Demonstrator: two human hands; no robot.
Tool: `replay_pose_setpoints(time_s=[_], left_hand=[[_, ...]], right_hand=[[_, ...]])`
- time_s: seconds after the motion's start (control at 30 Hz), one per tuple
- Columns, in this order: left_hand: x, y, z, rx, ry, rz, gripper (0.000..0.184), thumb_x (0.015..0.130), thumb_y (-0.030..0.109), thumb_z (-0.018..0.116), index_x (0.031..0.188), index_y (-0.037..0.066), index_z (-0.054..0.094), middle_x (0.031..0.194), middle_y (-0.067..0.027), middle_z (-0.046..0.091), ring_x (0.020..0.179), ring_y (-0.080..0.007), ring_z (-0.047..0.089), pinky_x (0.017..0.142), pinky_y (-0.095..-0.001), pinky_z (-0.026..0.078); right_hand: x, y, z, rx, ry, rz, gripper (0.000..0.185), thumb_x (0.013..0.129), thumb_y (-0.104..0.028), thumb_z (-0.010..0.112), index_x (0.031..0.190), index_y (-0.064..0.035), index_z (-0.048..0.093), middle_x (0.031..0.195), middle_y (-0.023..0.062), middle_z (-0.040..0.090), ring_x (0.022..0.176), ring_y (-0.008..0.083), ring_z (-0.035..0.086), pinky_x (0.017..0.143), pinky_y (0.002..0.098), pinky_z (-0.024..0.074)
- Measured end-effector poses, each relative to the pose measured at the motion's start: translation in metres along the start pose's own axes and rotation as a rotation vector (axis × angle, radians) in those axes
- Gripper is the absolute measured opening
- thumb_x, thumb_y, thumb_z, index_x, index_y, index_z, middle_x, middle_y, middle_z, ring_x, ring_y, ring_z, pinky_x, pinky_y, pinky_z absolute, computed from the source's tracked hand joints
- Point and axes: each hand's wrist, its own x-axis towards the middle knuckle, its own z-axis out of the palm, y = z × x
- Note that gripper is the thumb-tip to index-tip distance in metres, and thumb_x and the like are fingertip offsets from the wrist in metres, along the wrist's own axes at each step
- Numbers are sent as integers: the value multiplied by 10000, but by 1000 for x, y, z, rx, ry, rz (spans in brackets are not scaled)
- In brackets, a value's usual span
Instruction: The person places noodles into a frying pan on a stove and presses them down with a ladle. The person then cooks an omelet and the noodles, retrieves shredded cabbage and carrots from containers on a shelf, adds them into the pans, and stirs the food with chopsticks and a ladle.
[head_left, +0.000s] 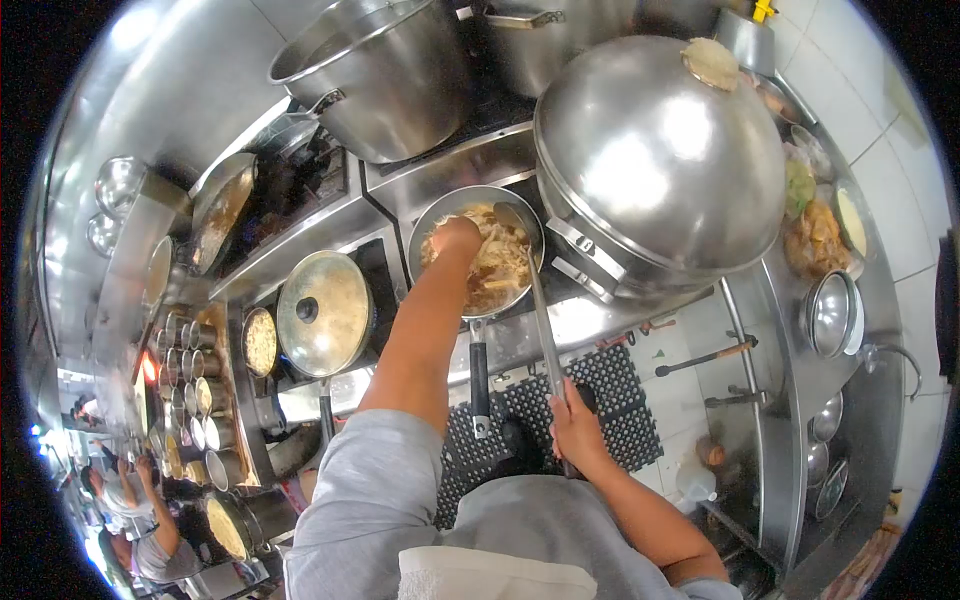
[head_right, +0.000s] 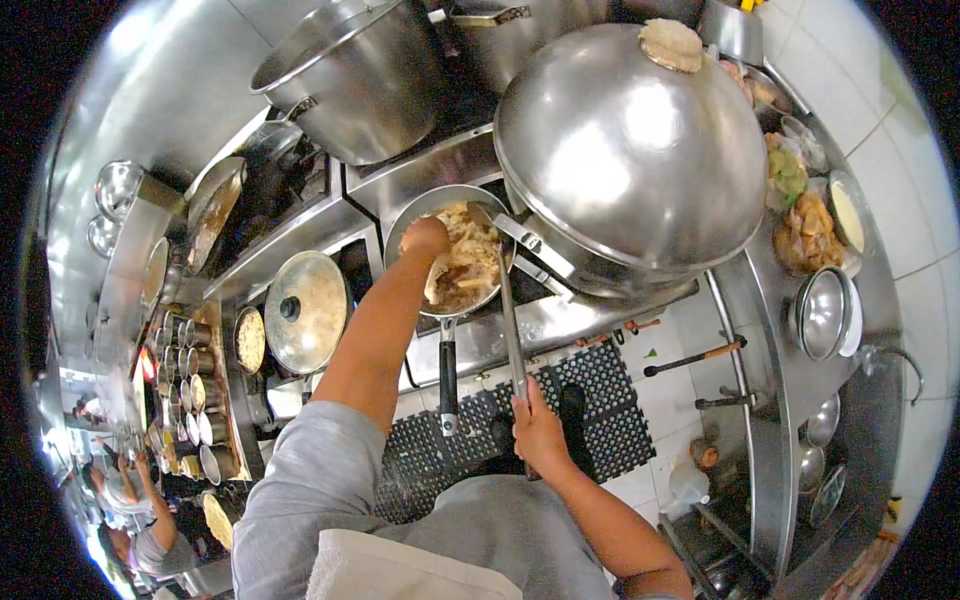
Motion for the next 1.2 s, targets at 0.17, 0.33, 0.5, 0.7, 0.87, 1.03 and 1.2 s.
replay_pose_setpoints(time_s=[0.17,0.33,0.5,0.7,0.87,1.03,1.2], left_hand=[[3,5,12,12,10,-35,305,834,175,533,1104,55,610,1213,-149,548,1100,-320,544,865,-422,474],[-14,0,1,-12,68,-56,290,812,183,561,1063,59,635,1181,-143,573,1069,-303,569,854,-373,485],[13,-20,11,-49,85,-119,290,808,177,559,1068,72,632,1173,-154,575,1062,-314,570,860,-371,482],[2,-48,10,-279,132,-196,318,781,173,558,1053,20,620,1133,-171,592,1057,-323,571,860,-379,473],[15,-95,56,-620,298,-177,340,743,177,570,1014,-23,617,979,-201,629,913,-338,613,787,-393,490],[3,-66,90,-1961,272,-44,370,741,179,612,988,-94,571,923,-158,631,840,-276,632,695,-387,499],[-42,-55,52,-1428,-214,-137,301,781,175,577,981,-49,577,947,-162,619,766,-252,588,668,-366,462]], right_hand=[[-4,2,6,206,-97,21,488,945,-290,406,1387,-160,247,531,18,443,365,117,440,342,268,386],[-1,-6,11,485,-216,44,372,943,-289,393,1272,-128,330,564,7,441,367,113,426,338,259,379],[-2,-30,10,713,-361,238,257,942,-312,397,1157,-170,388,571,-18,411,399,111,397,389,278,388],[-3,-58,-27,830,-482,335,143,943,-304,415,1050,-209,409,582,-31,413,421,88,379,400,257,345],[-38,-103,-48,281,-374,77,342,939,-282,425,1233,-111,390,564,-9,433,384,103,398,363,253,357],[-55,-128,-48,-156,-299,-114,477,929,-226,444,1357,-71,304,575,11,440,392,100,416,362,239,366],[-57,-115,-37,-575,-101,-159,479,912,-292,452,1314,-49,361,723,198,616,504,294,599,562,393,490]])
